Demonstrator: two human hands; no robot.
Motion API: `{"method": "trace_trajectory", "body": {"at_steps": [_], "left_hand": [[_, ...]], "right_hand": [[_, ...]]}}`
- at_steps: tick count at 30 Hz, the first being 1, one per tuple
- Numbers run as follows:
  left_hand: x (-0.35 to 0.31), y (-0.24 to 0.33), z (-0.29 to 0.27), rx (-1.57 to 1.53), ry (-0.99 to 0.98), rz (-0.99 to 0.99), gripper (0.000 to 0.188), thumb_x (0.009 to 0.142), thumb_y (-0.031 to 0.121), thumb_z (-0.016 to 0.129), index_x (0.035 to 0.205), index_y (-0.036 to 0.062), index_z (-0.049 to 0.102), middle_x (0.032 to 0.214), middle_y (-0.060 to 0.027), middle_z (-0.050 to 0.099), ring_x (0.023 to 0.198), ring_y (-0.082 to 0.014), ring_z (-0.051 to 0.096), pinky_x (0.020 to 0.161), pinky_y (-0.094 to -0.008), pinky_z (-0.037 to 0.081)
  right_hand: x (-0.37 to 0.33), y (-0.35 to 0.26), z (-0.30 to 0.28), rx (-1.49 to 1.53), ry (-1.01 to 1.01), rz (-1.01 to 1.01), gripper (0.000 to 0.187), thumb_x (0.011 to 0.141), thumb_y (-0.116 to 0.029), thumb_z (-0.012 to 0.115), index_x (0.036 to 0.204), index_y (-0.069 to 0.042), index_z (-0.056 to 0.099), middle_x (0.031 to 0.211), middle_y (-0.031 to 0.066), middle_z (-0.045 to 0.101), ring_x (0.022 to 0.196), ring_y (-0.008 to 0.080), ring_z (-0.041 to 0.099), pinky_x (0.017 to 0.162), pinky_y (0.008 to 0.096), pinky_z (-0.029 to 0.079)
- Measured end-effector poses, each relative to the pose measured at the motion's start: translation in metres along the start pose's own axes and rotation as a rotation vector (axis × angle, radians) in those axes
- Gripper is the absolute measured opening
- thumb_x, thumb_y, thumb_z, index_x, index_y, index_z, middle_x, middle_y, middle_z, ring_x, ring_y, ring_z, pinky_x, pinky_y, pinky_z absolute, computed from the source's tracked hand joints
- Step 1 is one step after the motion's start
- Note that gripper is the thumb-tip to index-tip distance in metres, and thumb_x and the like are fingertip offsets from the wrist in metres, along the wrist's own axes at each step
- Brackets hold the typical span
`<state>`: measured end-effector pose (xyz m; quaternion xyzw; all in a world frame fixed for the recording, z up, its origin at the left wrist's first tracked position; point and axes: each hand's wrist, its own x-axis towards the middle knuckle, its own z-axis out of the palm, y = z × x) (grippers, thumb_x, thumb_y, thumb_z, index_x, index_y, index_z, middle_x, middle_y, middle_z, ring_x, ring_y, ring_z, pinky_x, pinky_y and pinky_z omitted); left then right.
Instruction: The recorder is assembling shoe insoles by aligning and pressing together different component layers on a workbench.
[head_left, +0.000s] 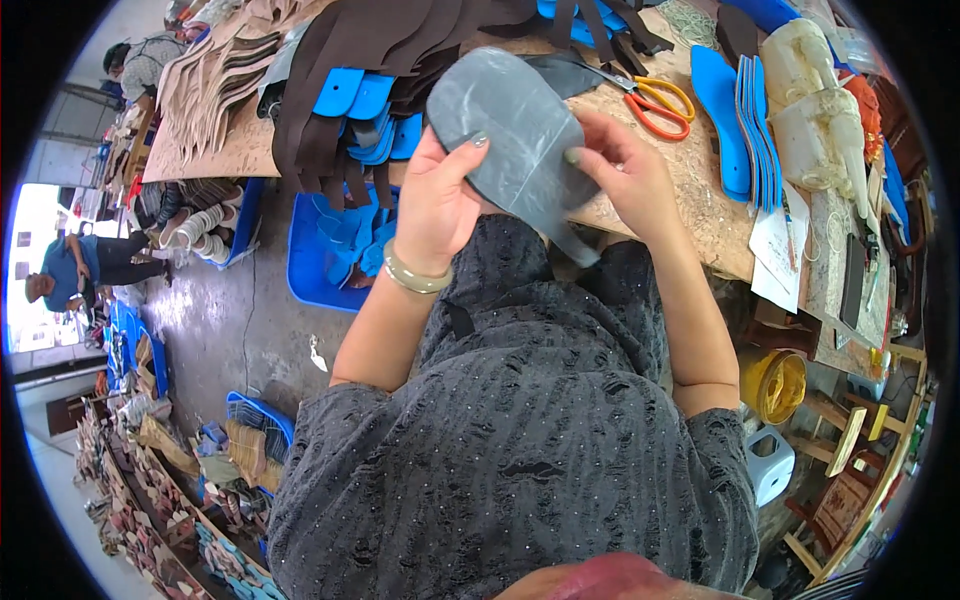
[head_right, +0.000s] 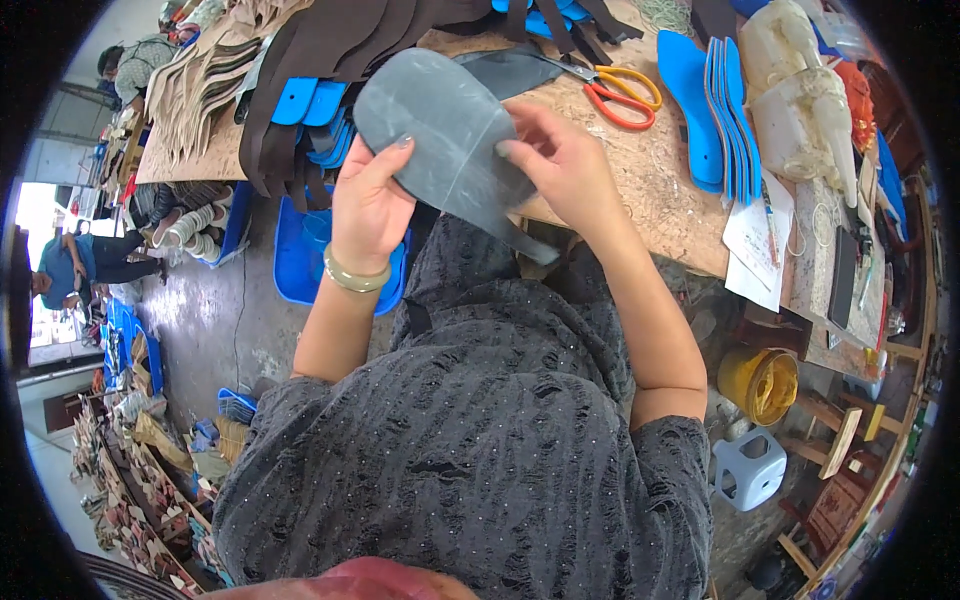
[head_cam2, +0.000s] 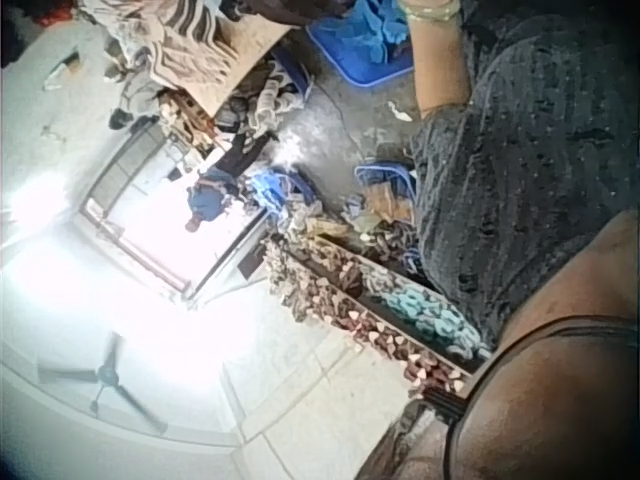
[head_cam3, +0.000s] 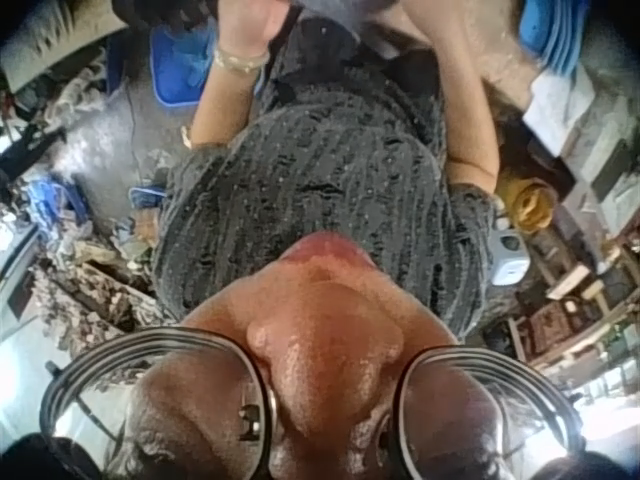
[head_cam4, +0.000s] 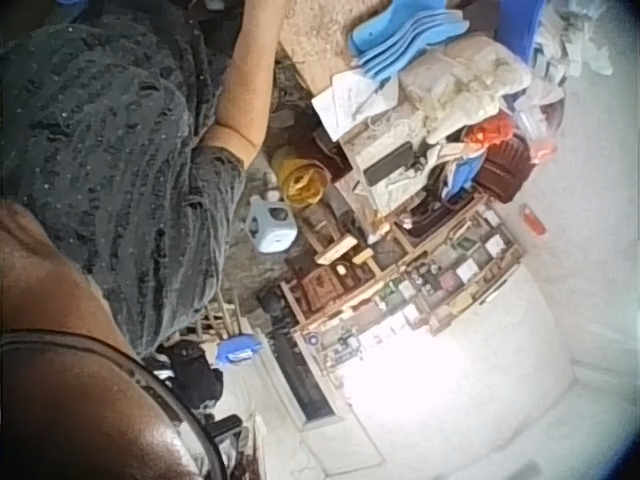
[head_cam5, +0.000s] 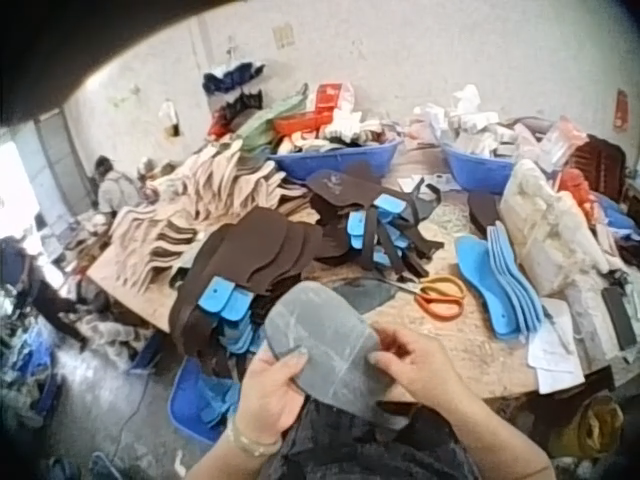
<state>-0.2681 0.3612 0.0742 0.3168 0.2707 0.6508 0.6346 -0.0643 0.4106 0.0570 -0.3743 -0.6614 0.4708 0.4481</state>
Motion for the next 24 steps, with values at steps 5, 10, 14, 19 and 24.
{"method": "trace_trajectory", "body": {"at_steps": [5, 10, 14, 19, 24], "left_hand": [[0.000, -0.028, 0.001, 0.472, -0.037, 0.216, 0.057, 0.092, -0.006, 0.040, 0.147, 0.0036, 0.031, 0.134, -0.0133, 0.052, 0.119, -0.0203, 0.054, 0.103, -0.0315, 0.041], [-0.011, -0.033, 0.011, 0.941, -0.123, 0.344, 0.061, 0.090, -0.009, 0.038, 0.149, 0.0041, 0.029, 0.142, -0.0118, 0.046, 0.127, -0.0175, 0.046, 0.107, -0.0299, 0.035], [-0.009, -0.035, 0.010, 1.103, -0.128, 0.514, 0.066, 0.086, -0.012, 0.037, 0.150, 0.0049, 0.028, 0.136, -0.0192, 0.051, 0.120, -0.0253, 0.055, 0.099, -0.0318, 0.043], [-0.010, -0.036, 0.009, 1.069, -0.103, 0.430, 0.069, 0.086, -0.012, 0.037, 0.151, 0.0060, 0.024, 0.132, -0.0214, 0.052, 0.113, -0.0260, 0.059, 0.093, -0.0320, 0.047], [-0.009, -0.037, 0.007, 1.111, -0.119, 0.457, 0.071, 0.085, -0.012, 0.037, 0.152, 0.0065, 0.021, 0.122, -0.0212, 0.058, 0.093, -0.0245, 0.064, 0.083, -0.0323, 0.051]], "right_hand": [[-0.005, -0.030, 0.016, -0.142, 0.111, -0.099, 0.027, 0.082, -0.013, 0.073, 0.104, 0.000, 0.065, 0.087, 0.0051, 0.067, 0.076, 0.0125, 0.063, 0.069, 0.0265, 0.051], [-0.006, -0.026, 0.034, 0.068, -0.060, 0.042, 0.020, 0.090, -0.007, 0.064, 0.107, 0.003, 0.064, 0.094, 0.0036, 0.067, 0.087, 0.0085, 0.062, 0.077, 0.0233, 0.050], [-0.008, -0.021, 0.035, 0.086, 0.003, -0.021, 0.019, 0.086, -0.013, 0.067, 0.100, 0.000, 0.068, 0.084, 0.0074, 0.071, 0.074, 0.0112, 0.065, 0.068, 0.0252, 0.052], [-0.007, -0.025, 0.033, 0.103, -0.030, 0.010, 0.018, 0.090, -0.011, 0.060, 0.101, -0.001, 0.069, 0.080, 0.0083, 0.071, 0.072, 0.0131, 0.068, 0.064, 0.0257, 0.052], [-0.007, -0.028, 0.032, -0.042, -0.011, -0.035, 0.018, 0.089, -0.012, 0.061, 0.102, -0.002, 0.069, 0.081, 0.0133, 0.071, 0.074, 0.0191, 0.070, 0.063, 0.0289, 0.052]]}}
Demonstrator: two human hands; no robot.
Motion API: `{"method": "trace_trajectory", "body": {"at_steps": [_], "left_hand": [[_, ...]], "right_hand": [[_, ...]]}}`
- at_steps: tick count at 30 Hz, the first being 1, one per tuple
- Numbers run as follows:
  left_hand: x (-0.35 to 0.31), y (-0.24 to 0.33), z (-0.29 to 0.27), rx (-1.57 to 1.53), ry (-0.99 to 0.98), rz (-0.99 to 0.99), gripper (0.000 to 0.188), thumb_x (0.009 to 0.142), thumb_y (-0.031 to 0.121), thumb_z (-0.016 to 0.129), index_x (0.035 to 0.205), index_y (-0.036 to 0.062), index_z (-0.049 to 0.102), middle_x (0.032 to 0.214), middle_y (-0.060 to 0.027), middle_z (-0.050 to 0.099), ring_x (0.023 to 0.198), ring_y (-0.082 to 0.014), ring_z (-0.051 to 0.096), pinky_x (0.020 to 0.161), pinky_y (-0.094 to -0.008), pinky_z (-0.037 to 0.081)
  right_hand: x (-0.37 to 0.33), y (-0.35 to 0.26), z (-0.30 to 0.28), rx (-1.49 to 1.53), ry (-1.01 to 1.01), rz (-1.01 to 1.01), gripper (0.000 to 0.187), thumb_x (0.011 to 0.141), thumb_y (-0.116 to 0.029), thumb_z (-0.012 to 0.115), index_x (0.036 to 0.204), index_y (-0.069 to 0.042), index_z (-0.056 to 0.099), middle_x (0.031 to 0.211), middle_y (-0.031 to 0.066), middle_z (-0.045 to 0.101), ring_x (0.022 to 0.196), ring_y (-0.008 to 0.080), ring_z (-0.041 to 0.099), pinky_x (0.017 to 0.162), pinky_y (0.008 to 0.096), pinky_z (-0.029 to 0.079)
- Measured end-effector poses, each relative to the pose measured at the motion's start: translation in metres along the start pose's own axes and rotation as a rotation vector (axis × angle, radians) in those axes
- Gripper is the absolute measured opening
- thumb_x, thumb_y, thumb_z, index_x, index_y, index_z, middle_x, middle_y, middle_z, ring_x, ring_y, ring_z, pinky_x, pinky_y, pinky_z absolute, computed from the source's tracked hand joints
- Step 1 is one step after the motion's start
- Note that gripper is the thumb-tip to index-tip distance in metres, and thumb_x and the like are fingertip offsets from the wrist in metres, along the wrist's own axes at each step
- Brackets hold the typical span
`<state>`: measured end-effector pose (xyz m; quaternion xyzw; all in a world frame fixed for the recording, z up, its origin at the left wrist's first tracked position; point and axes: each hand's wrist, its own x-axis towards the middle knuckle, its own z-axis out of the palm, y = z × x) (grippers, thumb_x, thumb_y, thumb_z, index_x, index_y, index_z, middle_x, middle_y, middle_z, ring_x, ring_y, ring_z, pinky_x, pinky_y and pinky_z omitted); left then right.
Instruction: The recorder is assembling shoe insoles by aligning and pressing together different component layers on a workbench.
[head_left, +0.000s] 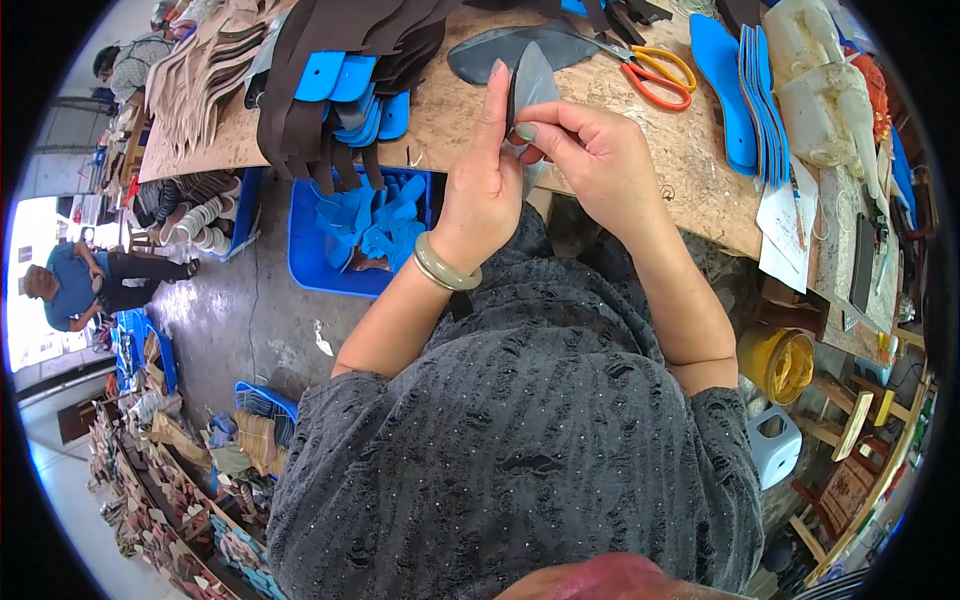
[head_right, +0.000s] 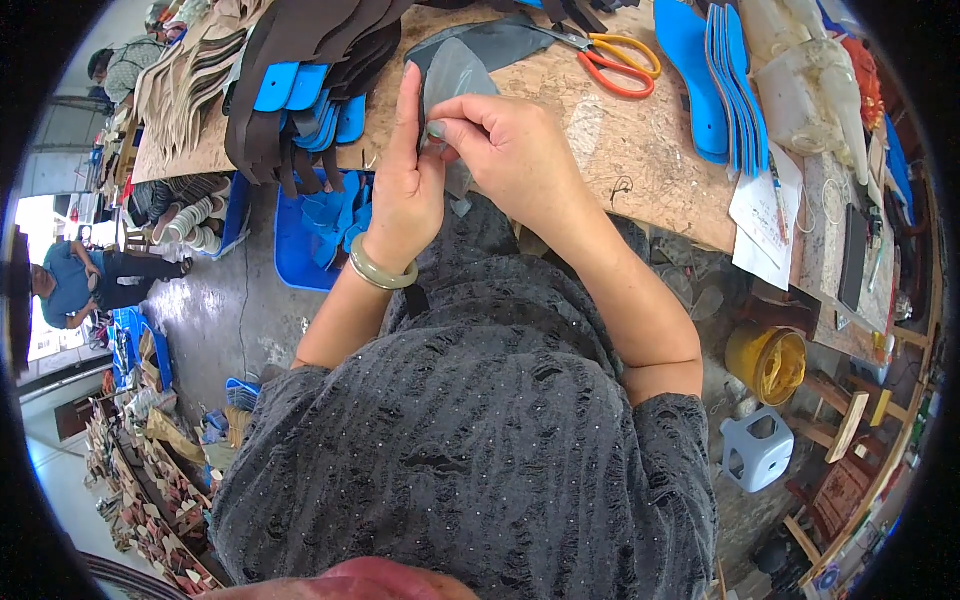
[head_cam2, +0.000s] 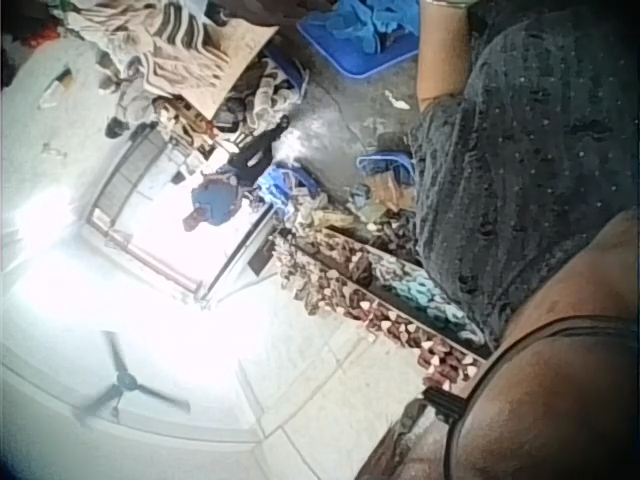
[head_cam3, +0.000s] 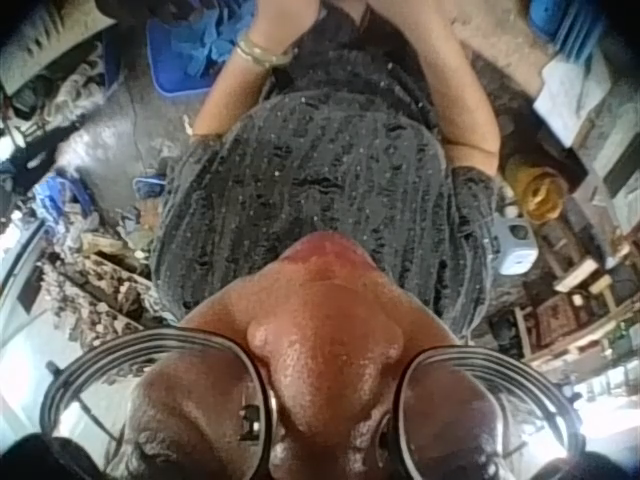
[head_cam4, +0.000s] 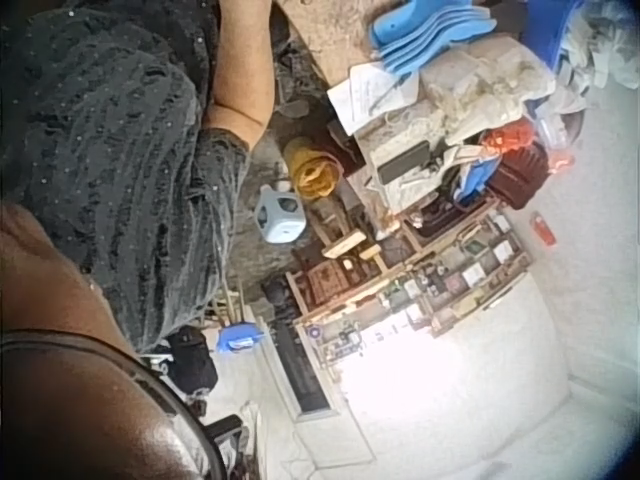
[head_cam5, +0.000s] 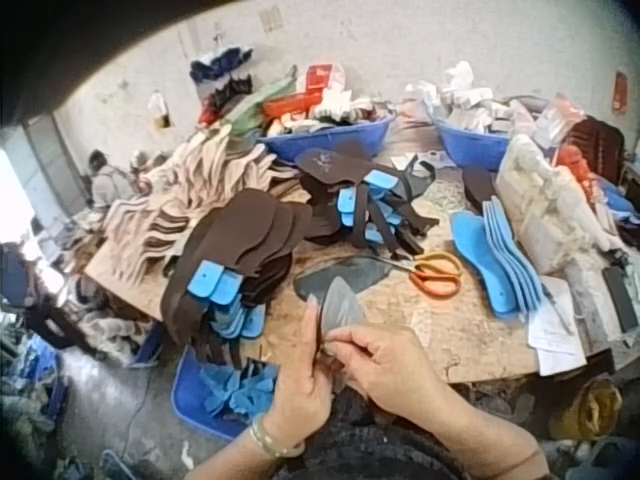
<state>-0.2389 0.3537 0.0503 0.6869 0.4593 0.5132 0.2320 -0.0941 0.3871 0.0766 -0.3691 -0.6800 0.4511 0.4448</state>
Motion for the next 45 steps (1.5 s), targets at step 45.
{"method": "trace_trajectory", "body": {"at_steps": [45], "left_hand": [[0.009, 0.046, 0.031, -0.316, 0.115, 0.194, 0.029, 0.090, -0.005, 0.052, 0.116, 0.0024, 0.065, 0.105, -0.0028, 0.067, 0.092, -0.0053, 0.061, 0.080, -0.0237, 0.052]], "right_hand": [[-0.037, 0.022, -0.042, 0.119, 0.240, -0.035, 0.025, 0.098, -0.019, 0.054, 0.102, 0.005, 0.063, 0.089, 0.0071, 0.065, 0.081, 0.0136, 0.060, 0.072, 0.0281, 0.048]]}}
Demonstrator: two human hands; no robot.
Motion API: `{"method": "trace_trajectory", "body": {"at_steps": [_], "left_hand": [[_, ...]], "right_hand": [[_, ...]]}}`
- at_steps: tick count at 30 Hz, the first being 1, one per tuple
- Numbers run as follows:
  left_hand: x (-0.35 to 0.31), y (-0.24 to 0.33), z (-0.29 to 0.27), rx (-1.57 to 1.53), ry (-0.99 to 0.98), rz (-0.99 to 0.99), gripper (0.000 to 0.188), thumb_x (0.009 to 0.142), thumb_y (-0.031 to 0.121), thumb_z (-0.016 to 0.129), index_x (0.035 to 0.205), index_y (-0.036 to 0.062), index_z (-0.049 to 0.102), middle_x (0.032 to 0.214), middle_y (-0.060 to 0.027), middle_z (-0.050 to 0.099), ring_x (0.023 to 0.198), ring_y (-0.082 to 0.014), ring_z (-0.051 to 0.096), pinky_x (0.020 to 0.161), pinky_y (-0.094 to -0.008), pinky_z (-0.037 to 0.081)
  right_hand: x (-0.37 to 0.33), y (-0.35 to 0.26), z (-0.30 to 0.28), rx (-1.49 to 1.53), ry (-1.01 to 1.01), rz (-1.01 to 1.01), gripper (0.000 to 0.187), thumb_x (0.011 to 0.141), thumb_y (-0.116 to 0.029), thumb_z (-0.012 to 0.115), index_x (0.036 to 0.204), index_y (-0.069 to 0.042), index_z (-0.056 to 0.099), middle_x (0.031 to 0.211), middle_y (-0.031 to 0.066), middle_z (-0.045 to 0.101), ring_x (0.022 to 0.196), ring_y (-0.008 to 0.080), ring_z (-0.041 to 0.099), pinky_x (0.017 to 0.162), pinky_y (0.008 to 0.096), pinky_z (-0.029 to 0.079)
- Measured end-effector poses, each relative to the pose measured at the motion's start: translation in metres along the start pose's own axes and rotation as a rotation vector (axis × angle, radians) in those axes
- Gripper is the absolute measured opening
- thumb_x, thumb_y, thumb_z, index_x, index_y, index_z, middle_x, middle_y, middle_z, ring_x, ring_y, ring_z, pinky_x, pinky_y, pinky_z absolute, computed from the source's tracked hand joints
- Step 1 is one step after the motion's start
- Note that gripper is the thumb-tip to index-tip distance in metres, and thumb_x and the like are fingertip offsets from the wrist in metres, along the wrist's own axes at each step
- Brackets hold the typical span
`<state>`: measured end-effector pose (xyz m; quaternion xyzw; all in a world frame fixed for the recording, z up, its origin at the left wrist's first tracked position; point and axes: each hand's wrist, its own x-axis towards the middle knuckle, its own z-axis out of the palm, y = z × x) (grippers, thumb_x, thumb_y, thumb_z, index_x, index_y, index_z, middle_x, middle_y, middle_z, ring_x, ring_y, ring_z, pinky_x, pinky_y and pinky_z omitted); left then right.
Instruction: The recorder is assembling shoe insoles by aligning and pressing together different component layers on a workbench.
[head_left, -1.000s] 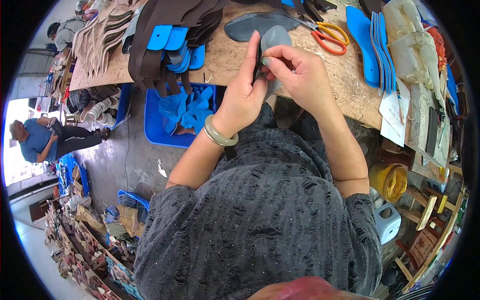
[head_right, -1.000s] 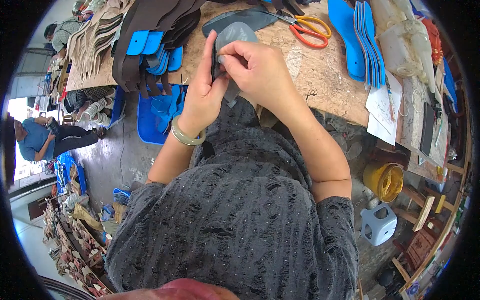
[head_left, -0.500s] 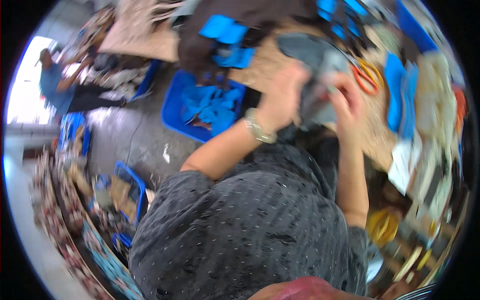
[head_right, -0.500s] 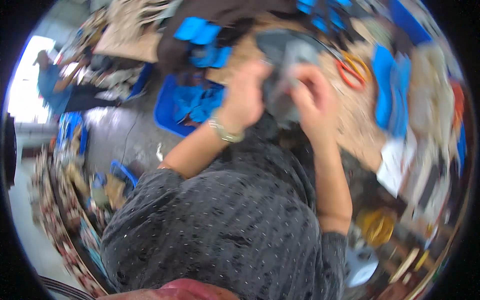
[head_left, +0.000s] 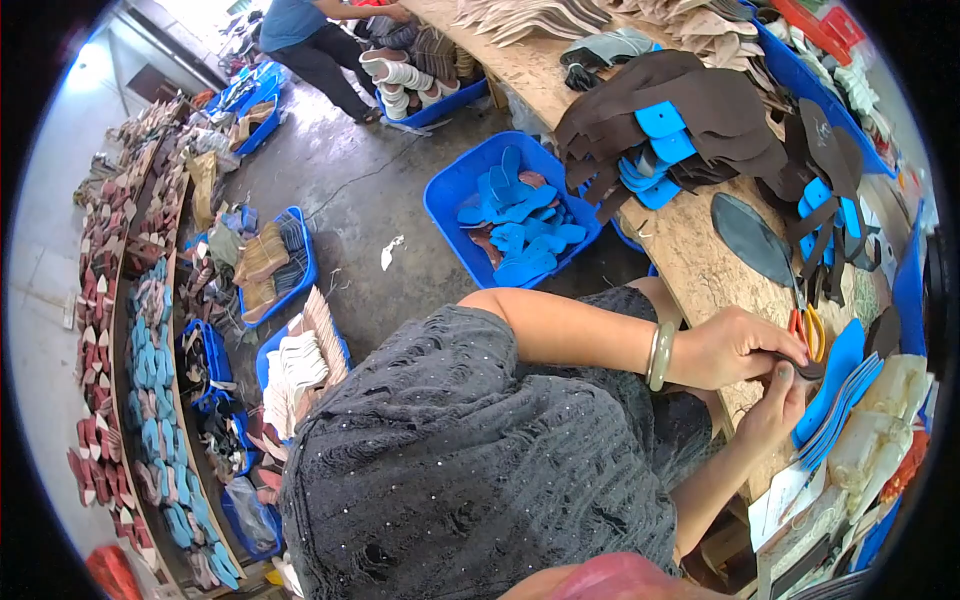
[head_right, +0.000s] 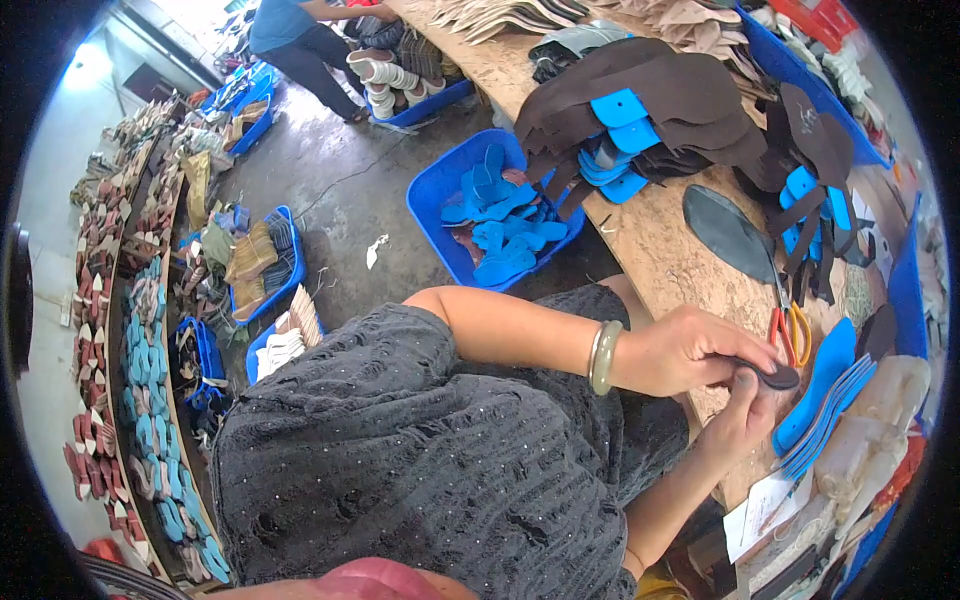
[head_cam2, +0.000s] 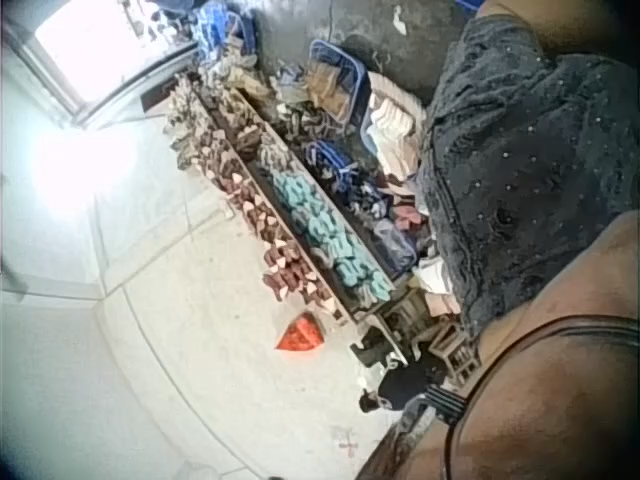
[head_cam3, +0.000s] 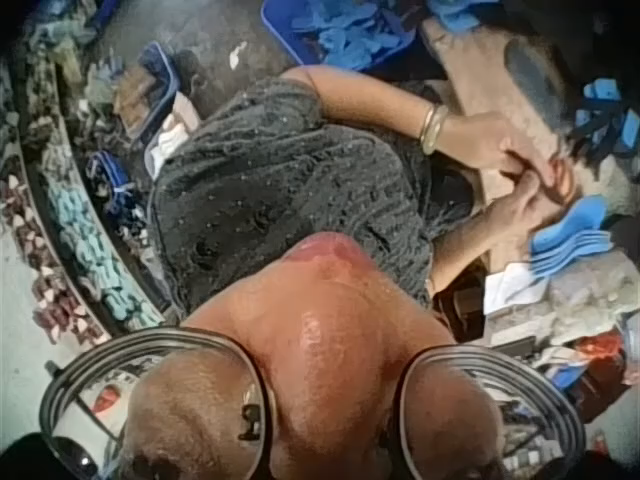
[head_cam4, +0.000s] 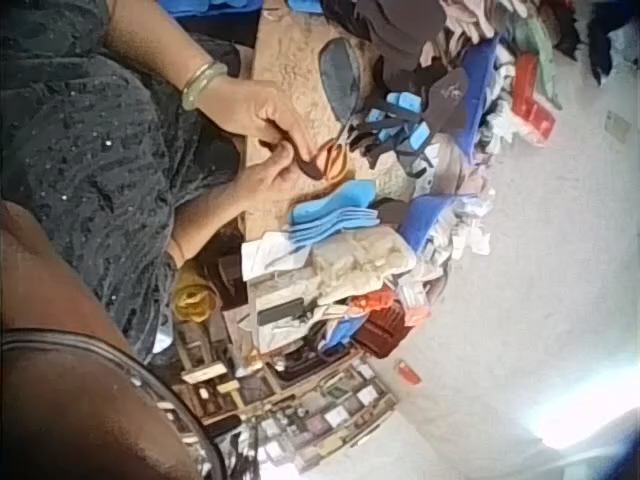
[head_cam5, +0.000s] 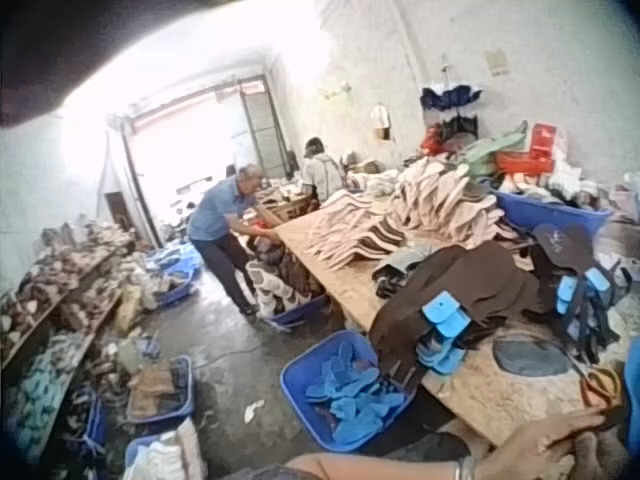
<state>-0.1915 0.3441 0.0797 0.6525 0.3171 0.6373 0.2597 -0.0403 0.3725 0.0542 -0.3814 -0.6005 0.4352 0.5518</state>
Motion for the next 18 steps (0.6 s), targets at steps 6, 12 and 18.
{"method": "trace_trajectory", "body": {"at_steps": [6, 12, 18], "left_hand": [[0.023, 0.026, 0.007, -0.403, 0.022, -0.264, 0.025, 0.088, -0.001, 0.057, 0.112, 0.0031, 0.062, 0.098, -0.0013, 0.066, 0.094, -0.0061, 0.058, 0.084, -0.0243, 0.048], [0.057, 0.045, 0.001, -0.751, 0.120, -0.266, 0.016, 0.094, 0.006, 0.057, 0.109, 0.0000, 0.057, 0.088, 0.0043, 0.058, 0.079, -0.0034, 0.051, 0.072, -0.0222, 0.045], [0.048, 0.041, 0.014, -0.756, -0.007, -0.259, 0.013, 0.093, 0.007, 0.059, 0.106, 0.0018, 0.058, 0.084, 0.0041, 0.057, 0.079, -0.0037, 0.050, 0.072, -0.0230, 0.045]], "right_hand": [[-0.052, 0.031, -0.057, -0.473, 0.080, -0.024, 0.038, 0.101, -0.025, 0.047, 0.088, 0.007, 0.062, 0.077, 0.0101, 0.065, 0.069, 0.0168, 0.058, 0.065, 0.0319, 0.047], [-0.152, 0.094, -0.165, -0.679, -0.171, 0.212, 0.038, 0.100, -0.024, 0.050, 0.081, 0.007, 0.061, 0.065, 0.0084, 0.063, 0.055, 0.0153, 0.058, 0.054, 0.0307, 0.047], [-0.173, 0.121, -0.217, -0.350, -0.125, 0.738, 0.038, 0.099, -0.026, 0.048, 0.079, 0.002, 0.064, 0.065, 0.0085, 0.062, 0.064, 0.0142, 0.059, 0.056, 0.0283, 0.046]]}}
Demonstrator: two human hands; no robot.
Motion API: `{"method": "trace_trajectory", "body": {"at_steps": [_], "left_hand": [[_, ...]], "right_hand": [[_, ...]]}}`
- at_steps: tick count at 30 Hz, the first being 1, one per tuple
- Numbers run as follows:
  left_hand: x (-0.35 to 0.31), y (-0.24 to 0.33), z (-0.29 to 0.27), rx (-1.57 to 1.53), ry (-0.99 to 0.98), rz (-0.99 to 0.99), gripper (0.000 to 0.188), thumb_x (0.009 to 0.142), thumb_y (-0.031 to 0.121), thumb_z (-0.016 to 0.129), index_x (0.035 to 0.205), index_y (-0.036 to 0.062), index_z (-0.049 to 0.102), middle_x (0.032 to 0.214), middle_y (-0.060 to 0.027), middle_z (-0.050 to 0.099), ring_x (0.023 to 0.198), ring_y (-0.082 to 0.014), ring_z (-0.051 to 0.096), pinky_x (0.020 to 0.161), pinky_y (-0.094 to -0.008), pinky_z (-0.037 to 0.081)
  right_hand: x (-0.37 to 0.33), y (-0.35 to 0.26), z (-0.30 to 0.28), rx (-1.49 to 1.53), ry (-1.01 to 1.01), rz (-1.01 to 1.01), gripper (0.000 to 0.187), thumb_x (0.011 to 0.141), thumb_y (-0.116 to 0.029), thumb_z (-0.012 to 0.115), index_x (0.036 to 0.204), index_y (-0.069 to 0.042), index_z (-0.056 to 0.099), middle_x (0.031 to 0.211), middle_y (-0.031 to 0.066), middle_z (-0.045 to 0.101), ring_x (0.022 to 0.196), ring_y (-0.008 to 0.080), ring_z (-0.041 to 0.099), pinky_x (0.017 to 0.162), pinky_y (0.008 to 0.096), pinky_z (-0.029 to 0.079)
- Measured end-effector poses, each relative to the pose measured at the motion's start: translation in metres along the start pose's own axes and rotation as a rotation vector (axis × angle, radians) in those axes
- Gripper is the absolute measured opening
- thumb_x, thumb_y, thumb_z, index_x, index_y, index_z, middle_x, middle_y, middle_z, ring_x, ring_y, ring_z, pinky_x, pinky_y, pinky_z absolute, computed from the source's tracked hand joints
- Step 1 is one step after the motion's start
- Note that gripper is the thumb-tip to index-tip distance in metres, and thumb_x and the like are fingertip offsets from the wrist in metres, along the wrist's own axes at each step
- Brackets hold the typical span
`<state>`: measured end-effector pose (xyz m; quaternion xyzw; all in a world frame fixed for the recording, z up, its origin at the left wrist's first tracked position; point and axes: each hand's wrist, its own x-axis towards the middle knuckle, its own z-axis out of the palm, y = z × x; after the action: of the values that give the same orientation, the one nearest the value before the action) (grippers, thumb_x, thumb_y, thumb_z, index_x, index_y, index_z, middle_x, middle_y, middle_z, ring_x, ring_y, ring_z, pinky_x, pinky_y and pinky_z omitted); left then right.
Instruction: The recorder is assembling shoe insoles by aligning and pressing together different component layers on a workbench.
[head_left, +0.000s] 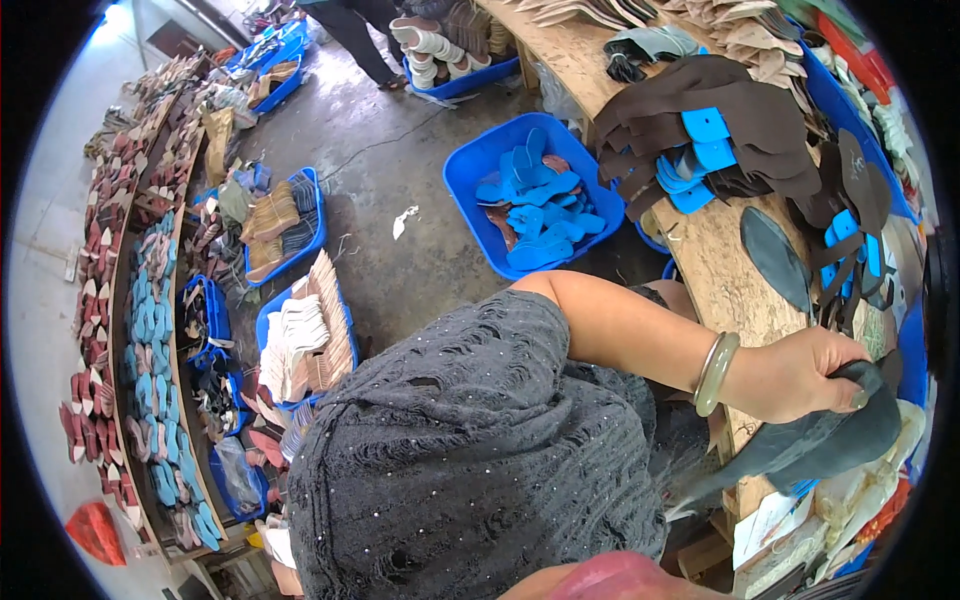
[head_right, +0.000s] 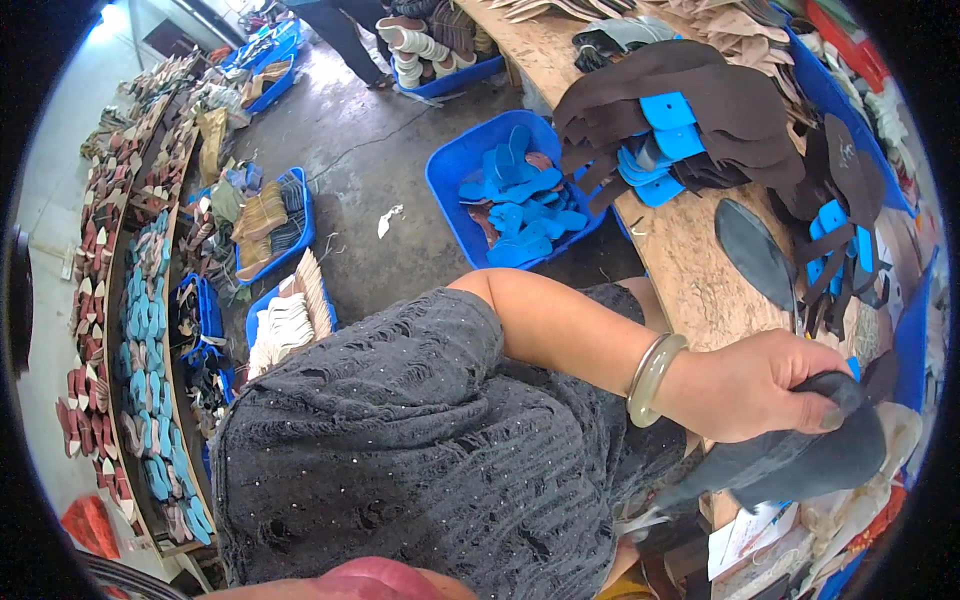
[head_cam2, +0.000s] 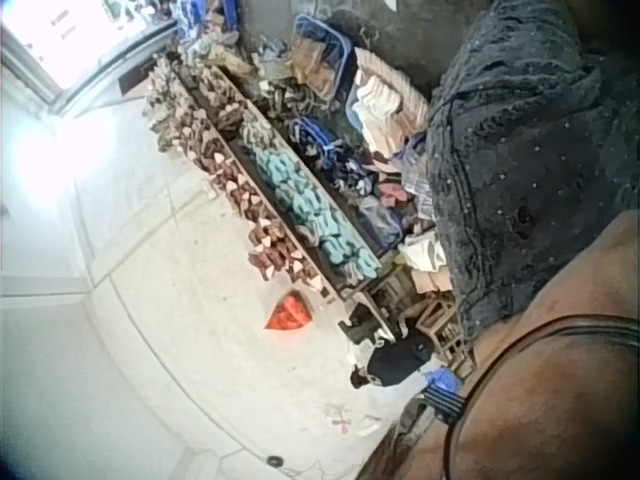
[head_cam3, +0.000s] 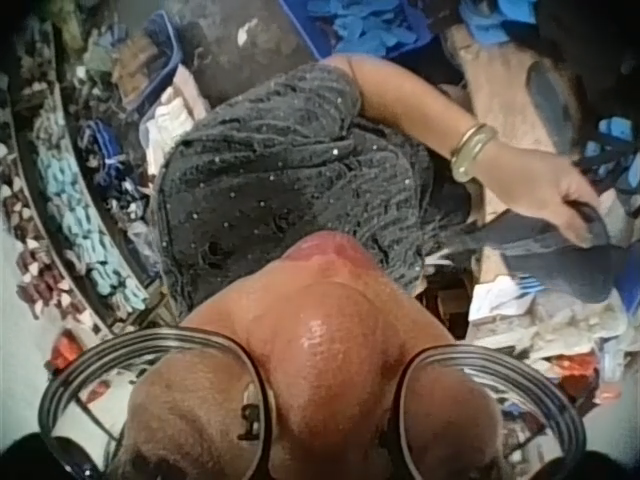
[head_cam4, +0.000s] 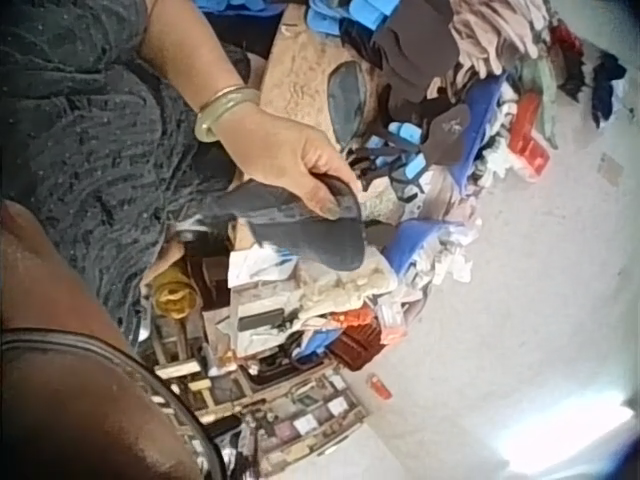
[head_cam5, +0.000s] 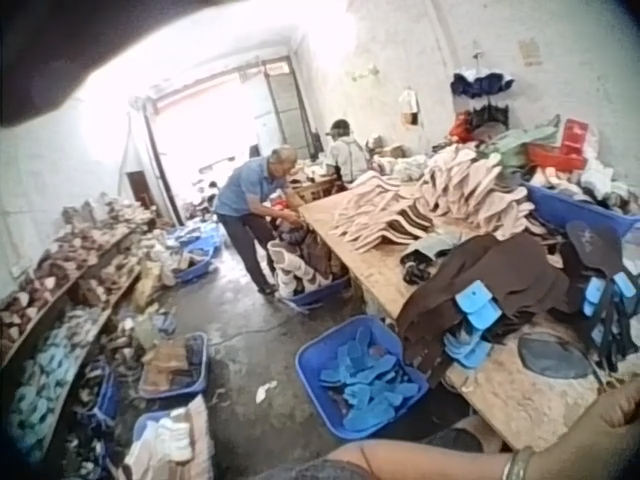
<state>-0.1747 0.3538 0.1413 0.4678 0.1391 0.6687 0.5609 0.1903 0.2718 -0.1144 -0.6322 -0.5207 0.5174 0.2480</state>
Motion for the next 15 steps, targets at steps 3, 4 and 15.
{"method": "trace_trajectory", "body": {"at_steps": [3, 4, 15], "left_hand": [[-0.006, 0.012, 0.002, 0.138, -0.047, -0.041, 0.016, 0.092, 0.009, 0.061, 0.106, 0.0013, 0.059, 0.086, 0.0004, 0.061, 0.082, -0.0063, 0.055, 0.075, -0.0250, 0.046], [-0.007, 0.012, 0.006, 0.148, -0.098, -0.086, 0.017, 0.092, 0.010, 0.061, 0.106, 0.0009, 0.059, 0.087, -0.0010, 0.063, 0.083, -0.0073, 0.057, 0.076, -0.0256, 0.047], [-0.017, -0.023, 0.016, -0.073, -0.006, -0.411, 0.025, 0.094, 0.011, 0.060, 0.118, 0.0039, 0.058, 0.103, 0.0001, 0.064, 0.093, -0.0072, 0.059, 0.084, -0.0246, 0.049]], "right_hand": [[0.006, -0.010, -0.013, -0.081, -0.194, -0.015, 0.038, 0.098, -0.028, 0.050, 0.079, 0.002, 0.063, 0.065, 0.0072, 0.062, 0.063, 0.0147, 0.059, 0.058, 0.0287, 0.046], [-0.001, -0.011, -0.020, -0.099, -0.237, -0.010, 0.038, 0.097, -0.029, 0.051, 0.079, 0.002, 0.063, 0.065, 0.0067, 0.062, 0.063, 0.0148, 0.059, 0.058, 0.0288, 0.046], [-0.006, -0.180, 0.041, 0.368, -0.243, -0.399, 0.079, 0.062, -0.018, 0.087, 0.128, 0.004, 0.050, 0.119, 0.0081, 0.059, 0.109, 0.0229, 0.056, 0.097, 0.0388, 0.043]]}}
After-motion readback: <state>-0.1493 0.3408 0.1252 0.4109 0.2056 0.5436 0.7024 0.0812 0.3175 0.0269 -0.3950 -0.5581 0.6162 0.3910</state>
